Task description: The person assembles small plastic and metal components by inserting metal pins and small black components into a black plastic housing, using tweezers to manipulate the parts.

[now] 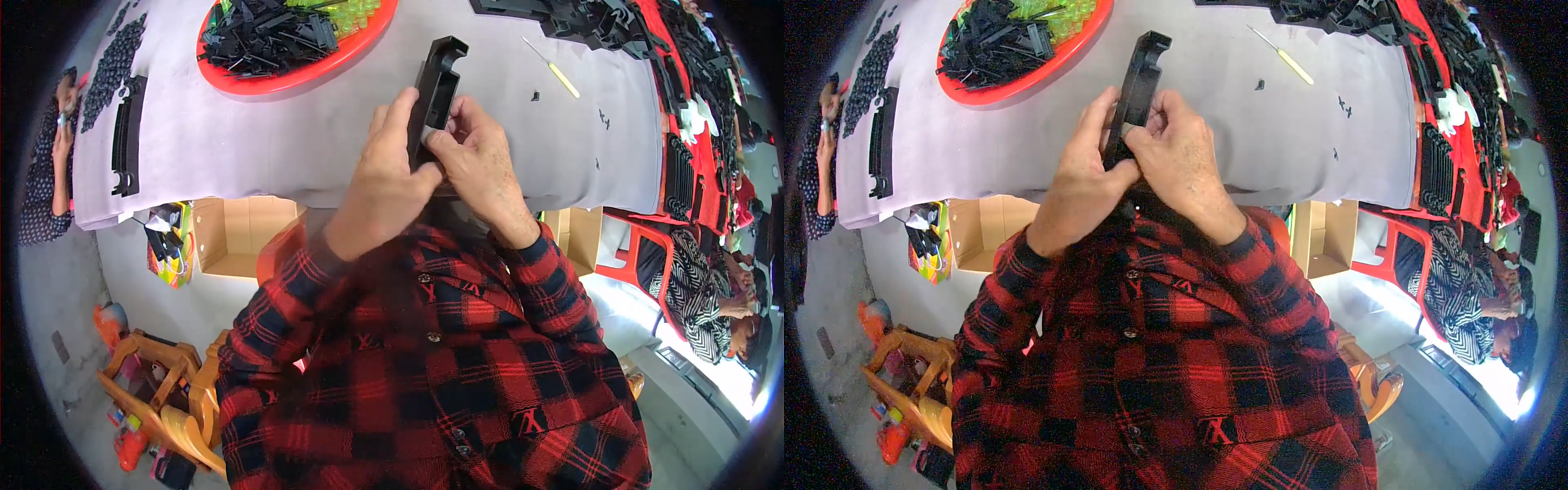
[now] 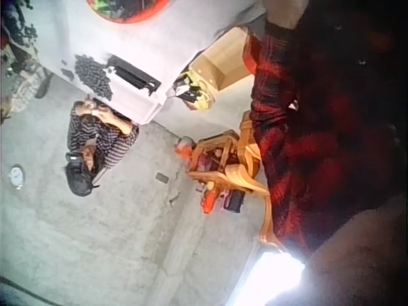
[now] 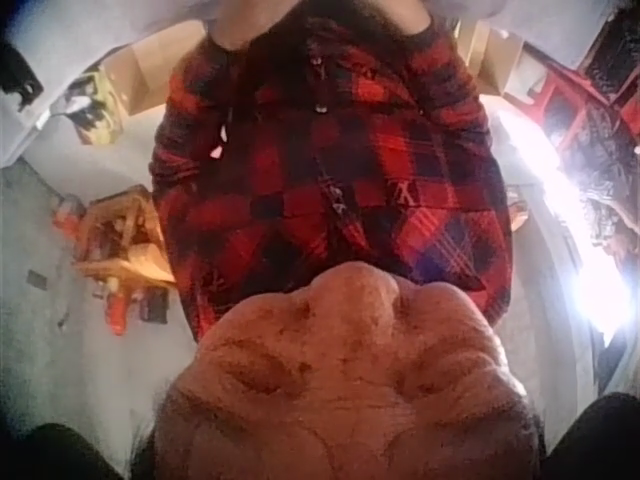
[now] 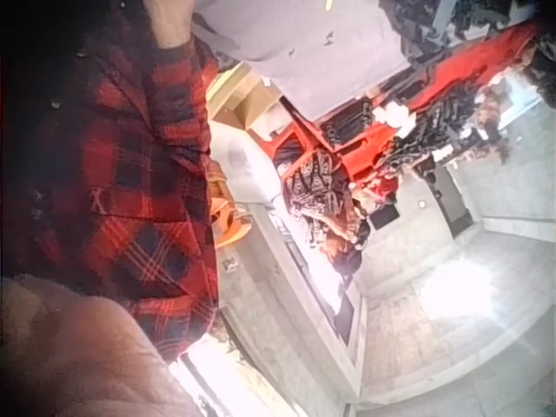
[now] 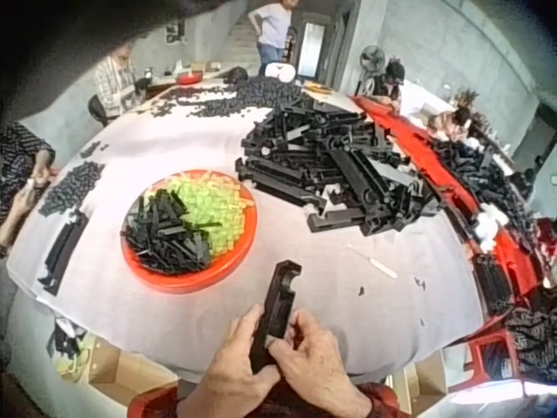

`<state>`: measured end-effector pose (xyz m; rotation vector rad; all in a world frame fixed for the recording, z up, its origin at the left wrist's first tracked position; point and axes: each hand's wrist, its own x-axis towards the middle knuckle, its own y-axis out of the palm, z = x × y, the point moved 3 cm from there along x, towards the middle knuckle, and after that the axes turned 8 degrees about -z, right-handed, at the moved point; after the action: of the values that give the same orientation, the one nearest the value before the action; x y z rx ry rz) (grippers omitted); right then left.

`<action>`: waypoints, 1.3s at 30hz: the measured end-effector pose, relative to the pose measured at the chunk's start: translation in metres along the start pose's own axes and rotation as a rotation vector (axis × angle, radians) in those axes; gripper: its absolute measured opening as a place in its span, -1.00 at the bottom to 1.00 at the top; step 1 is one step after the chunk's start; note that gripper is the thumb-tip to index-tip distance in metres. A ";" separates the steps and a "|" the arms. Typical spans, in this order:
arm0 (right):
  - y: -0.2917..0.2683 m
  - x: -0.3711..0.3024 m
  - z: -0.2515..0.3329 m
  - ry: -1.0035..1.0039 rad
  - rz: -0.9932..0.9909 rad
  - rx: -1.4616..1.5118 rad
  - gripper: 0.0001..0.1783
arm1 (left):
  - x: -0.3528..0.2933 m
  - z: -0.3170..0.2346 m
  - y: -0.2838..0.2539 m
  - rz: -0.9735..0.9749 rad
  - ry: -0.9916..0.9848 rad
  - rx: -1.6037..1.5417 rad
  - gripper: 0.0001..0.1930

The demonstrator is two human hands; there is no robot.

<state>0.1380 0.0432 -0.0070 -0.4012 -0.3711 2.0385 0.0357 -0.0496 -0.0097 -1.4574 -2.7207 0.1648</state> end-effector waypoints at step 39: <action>-0.037 0.038 -0.002 -0.356 0.205 -0.356 -0.83 | 0.043 -0.002 -0.001 0.261 0.398 0.450 -0.78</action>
<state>0.1503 0.0941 0.0018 -0.2969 -0.9530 2.2496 0.0110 -0.0141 -0.0083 -1.5015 -2.0141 0.4161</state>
